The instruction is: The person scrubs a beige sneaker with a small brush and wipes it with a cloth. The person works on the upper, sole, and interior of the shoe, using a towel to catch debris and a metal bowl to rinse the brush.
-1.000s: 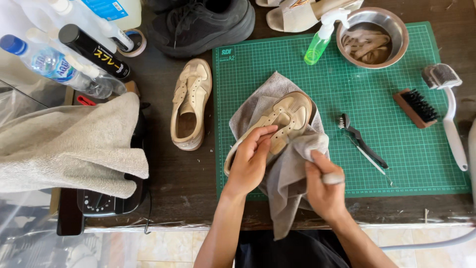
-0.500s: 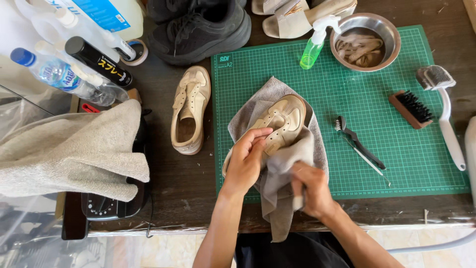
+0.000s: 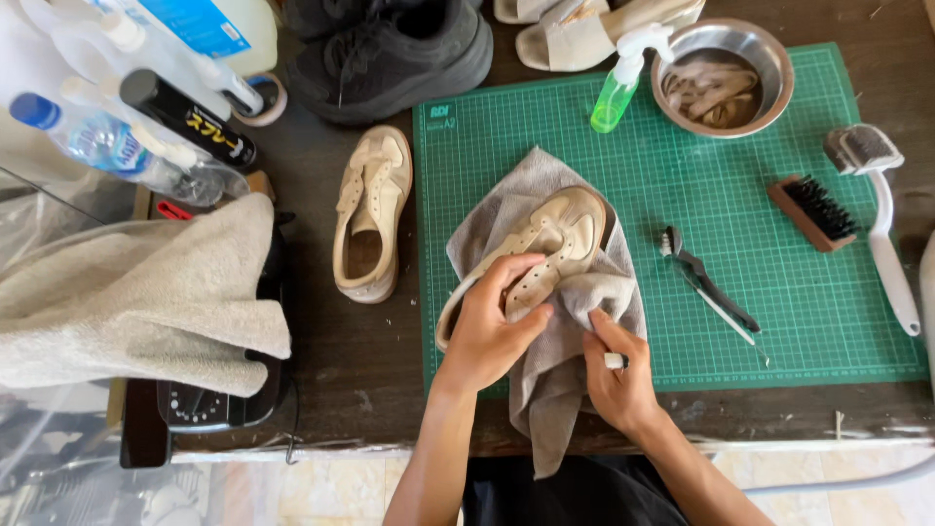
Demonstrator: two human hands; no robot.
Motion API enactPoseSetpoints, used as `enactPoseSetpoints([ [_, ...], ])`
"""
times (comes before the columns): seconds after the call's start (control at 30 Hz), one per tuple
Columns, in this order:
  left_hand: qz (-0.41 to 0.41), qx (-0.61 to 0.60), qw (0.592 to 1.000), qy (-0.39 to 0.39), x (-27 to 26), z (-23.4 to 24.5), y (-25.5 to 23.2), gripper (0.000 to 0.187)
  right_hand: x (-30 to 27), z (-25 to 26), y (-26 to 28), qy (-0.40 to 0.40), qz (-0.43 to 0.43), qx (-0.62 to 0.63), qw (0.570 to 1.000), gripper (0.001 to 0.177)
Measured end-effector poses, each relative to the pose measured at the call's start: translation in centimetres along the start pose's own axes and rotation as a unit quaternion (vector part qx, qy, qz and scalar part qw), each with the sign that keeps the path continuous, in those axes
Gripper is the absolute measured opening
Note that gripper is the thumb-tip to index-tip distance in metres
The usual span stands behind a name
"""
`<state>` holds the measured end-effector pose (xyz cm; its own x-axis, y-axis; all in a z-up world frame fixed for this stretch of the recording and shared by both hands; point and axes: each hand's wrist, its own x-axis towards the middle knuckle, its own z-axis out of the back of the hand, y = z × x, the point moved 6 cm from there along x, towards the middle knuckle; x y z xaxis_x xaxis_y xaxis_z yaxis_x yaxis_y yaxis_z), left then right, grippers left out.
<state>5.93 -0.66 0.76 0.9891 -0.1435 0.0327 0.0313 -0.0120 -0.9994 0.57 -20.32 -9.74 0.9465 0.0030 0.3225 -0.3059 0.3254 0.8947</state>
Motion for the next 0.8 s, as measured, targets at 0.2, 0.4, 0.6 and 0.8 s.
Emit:
enactPoseSetpoints([
  [0.2,-0.028,0.158,0.987,-0.01,-0.5,-1.2,-2.2,0.035,-0.7,-0.9,-0.5,-0.035,0.013,-0.044,0.998,0.023],
  [0.4,-0.028,0.099,0.995,-0.017,-0.5,-1.0,-0.7,0.028,1.4,-3.9,2.1,0.049,0.01,-0.107,0.993,0.027],
  [0.6,-0.006,0.037,0.999,-0.025,0.1,0.3,3.2,0.025,1.0,-4.5,2.6,0.112,0.088,-0.14,0.98,0.024],
  [0.8,0.025,-0.013,0.999,-0.025,0.1,0.0,1.0,0.031,1.4,-4.8,2.3,0.088,0.037,-0.074,0.993,0.029],
])
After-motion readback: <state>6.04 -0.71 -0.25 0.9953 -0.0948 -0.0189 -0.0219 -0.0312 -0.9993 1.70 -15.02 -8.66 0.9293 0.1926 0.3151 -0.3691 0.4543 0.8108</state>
